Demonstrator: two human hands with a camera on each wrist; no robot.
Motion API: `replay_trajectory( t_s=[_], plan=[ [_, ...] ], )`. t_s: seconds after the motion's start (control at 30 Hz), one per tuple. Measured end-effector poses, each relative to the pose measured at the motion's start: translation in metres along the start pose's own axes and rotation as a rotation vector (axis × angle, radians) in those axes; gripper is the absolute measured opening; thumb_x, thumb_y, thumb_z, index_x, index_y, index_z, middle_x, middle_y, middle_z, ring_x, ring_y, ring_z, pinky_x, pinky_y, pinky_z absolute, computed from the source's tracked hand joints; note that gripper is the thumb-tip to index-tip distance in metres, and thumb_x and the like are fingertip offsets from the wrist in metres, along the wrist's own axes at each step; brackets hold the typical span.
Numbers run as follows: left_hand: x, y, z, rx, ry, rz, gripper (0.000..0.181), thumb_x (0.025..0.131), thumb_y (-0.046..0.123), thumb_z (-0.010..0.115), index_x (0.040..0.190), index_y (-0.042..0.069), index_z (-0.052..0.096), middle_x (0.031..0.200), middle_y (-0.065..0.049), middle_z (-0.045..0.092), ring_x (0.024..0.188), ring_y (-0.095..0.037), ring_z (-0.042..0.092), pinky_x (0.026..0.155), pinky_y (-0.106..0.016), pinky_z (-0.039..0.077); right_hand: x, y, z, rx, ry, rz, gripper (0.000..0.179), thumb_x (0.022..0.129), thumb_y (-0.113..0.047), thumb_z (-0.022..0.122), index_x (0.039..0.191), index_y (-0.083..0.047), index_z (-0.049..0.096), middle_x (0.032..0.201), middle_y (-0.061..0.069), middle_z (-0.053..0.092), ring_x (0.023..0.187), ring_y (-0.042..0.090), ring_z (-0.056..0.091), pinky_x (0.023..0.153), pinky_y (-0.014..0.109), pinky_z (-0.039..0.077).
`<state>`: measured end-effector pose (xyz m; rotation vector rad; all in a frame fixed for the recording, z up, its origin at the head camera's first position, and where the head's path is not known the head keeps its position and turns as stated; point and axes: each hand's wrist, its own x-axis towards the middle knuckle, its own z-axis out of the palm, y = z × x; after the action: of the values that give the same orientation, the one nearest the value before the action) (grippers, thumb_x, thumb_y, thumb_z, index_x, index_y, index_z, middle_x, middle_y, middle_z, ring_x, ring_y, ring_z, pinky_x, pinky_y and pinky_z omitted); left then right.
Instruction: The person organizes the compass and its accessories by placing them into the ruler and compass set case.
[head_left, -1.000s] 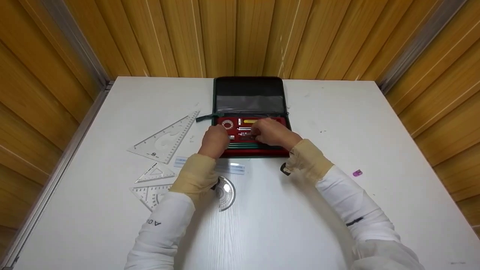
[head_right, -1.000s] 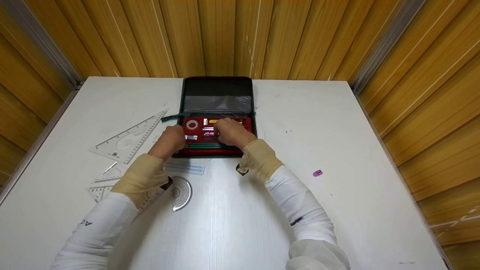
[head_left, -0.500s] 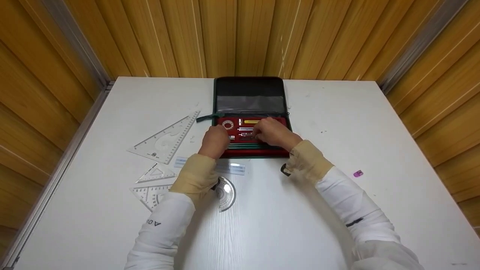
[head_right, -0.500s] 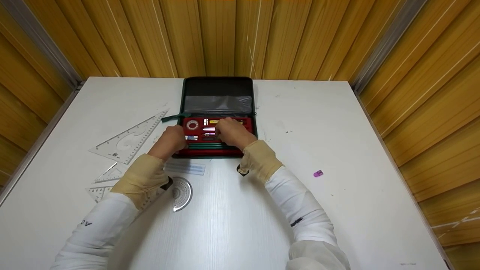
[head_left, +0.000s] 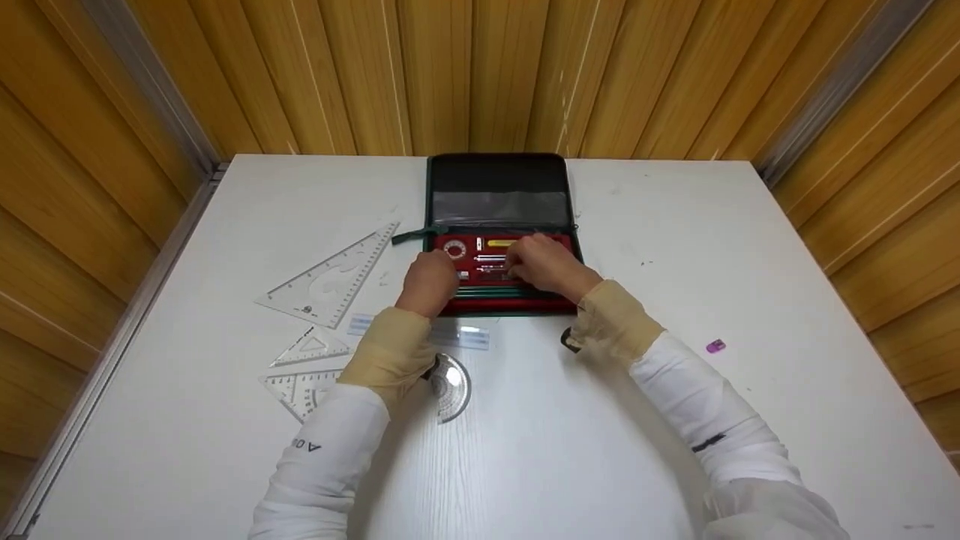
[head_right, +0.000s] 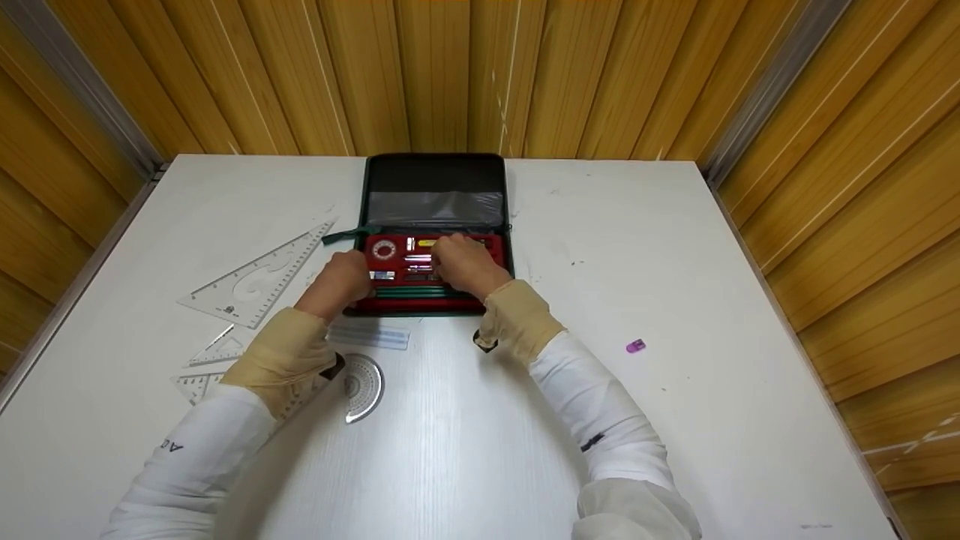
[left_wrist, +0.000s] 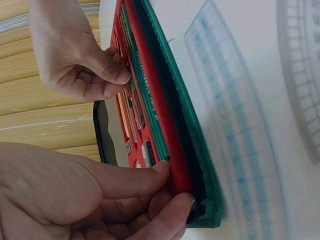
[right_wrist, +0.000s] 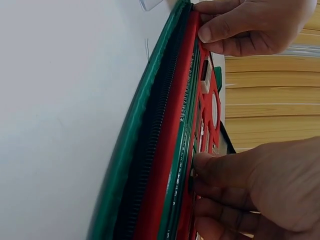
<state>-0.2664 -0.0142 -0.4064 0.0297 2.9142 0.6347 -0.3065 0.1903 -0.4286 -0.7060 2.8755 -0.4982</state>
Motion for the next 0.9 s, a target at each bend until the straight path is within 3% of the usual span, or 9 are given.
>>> replay_trajectory(
  t_s=[0.13, 0.3, 0.67, 0.9],
  plan=[
    [0.0, 0.0, 0.0, 0.027, -0.001, 0.013, 0.028, 0.099, 0.003, 0.061, 0.122, -0.011, 0.066, 0.114, -0.024, 0.071, 0.103, -0.031, 0.071, 0.09, -0.044, 0.058, -0.008, 0.007, -0.004, 0.02, 0.027, -0.026, 0.011, 0.099, -0.013, 0.072, 0.103, -0.006, 0.079, 0.106, 0.009, 0.075, 0.096, 0.025, 0.065, 0.095, 0.045, 0.054],
    [0.001, 0.0, 0.0, 0.031, -0.007, 0.012, 0.028, 0.099, 0.004, 0.062, 0.123, -0.01, 0.066, 0.116, -0.023, 0.071, 0.105, -0.03, 0.07, 0.092, -0.043, 0.057, -0.032, 0.022, -0.018, 0.05, 0.045, -0.038, 0.011, 0.099, -0.01, 0.071, 0.103, -0.003, 0.077, 0.103, 0.011, 0.075, 0.092, 0.026, 0.064, 0.09, 0.046, 0.054],
    [0.001, 0.002, 0.0, -0.028, -0.032, -0.017, 0.033, 0.099, 0.006, 0.064, 0.128, -0.009, 0.063, 0.121, -0.023, 0.07, 0.109, -0.03, 0.069, 0.096, -0.043, 0.056, -0.121, 0.071, -0.053, 0.076, 0.002, -0.006, 0.013, 0.096, -0.002, 0.071, 0.107, 0.001, 0.076, 0.102, 0.011, 0.075, 0.09, 0.025, 0.066, 0.081, 0.044, 0.054],
    [0.002, 0.001, 0.0, -0.004, -0.033, -0.025, 0.035, 0.099, 0.004, 0.063, 0.131, -0.008, 0.064, 0.123, -0.024, 0.069, 0.109, -0.031, 0.069, 0.095, -0.043, 0.056, -0.17, 0.088, -0.068, 0.103, 0.0, 0.084, 0.018, 0.097, -0.003, 0.07, 0.113, 0.0, 0.076, 0.111, 0.014, 0.075, 0.094, 0.026, 0.067, 0.081, 0.044, 0.055]
  ],
)
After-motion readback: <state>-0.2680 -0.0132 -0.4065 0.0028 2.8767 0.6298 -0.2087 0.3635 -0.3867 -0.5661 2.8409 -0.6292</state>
